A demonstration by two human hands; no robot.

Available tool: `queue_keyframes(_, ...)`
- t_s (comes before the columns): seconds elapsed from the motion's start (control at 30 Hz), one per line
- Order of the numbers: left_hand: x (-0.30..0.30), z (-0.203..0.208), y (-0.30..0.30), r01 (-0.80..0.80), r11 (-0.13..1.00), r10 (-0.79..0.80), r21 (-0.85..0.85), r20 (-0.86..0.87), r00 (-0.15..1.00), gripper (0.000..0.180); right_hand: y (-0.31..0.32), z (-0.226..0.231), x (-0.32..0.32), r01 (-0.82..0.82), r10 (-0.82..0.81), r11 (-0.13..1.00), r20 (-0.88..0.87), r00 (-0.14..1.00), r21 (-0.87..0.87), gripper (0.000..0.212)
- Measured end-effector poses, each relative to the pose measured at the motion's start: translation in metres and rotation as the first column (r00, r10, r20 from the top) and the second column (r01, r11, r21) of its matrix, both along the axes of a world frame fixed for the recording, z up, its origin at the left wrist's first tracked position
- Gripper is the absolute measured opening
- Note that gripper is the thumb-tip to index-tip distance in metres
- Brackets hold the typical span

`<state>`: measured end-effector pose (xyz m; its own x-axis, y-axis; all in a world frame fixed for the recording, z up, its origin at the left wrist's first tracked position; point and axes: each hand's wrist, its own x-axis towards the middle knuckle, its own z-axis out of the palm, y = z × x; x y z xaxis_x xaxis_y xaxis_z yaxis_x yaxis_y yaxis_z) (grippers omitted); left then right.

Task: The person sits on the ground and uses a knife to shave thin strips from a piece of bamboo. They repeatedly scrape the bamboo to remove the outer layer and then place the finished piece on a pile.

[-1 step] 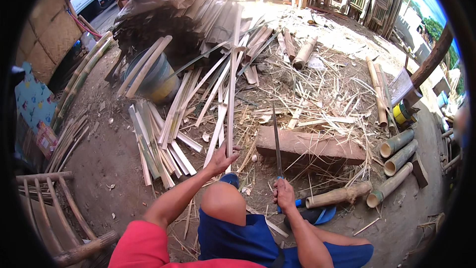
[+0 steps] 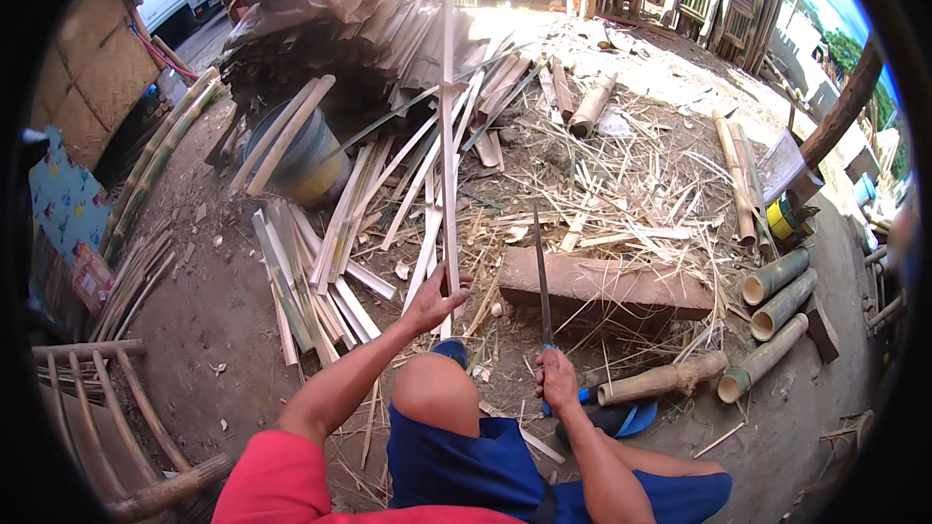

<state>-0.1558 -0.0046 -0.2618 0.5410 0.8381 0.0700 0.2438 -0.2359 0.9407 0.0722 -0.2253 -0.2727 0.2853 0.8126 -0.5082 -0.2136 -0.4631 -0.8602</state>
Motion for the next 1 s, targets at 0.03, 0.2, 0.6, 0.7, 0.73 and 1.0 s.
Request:
queue_keyframes(0.03, 0.010, 0.032, 0.015, -0.022, 1.000, 0.022, -0.001, 0.148, 0.989, 0.067, -0.006, 0.006, 0.002, 0.013, -0.013, 1.000, 0.001, 1.000, 0.007, 0.045)
queue_keyframes(0.2, 0.059, 0.164, 0.098, -0.135, 0.966, 0.257, -0.220, 0.776, 0.575, 0.049, -0.017, 0.029, 0.021, 0.058, -0.058, 0.998, -0.016, 0.998, 0.030, 0.046)
queue_keyframes(0.6, 0.123, 0.249, 0.012, -0.381, 0.905, 0.082, 0.190, 0.799, 0.595, 0.064, -0.050, 0.053, 0.055, 0.191, -0.193, 0.980, 0.035, 0.981, 0.053, 0.047)
queue_keyframes(0.7, 0.150, 0.233, 0.013, -0.452, 0.847, 0.167, 0.280, 0.667, 0.726, 0.061, -0.051, 0.054, 0.055, 0.203, -0.203, 0.979, 0.000, 0.979, 0.004, 0.048)
queue_keyframes(0.73, 0.158, 0.228, 0.013, -0.490, 0.804, 0.205, 0.335, 0.618, 0.759, 0.060, -0.052, 0.054, 0.054, 0.186, -0.187, 0.982, 0.014, 0.982, 0.037, 0.045)
queue_keyframes(1.0, 0.166, 0.258, -0.020, -0.115, 0.962, -0.053, 0.248, 0.580, 0.813, 0.048, -0.052, 0.088, 0.036, 0.079, -0.172, 0.975, 0.485, 0.857, 0.206, 0.037)
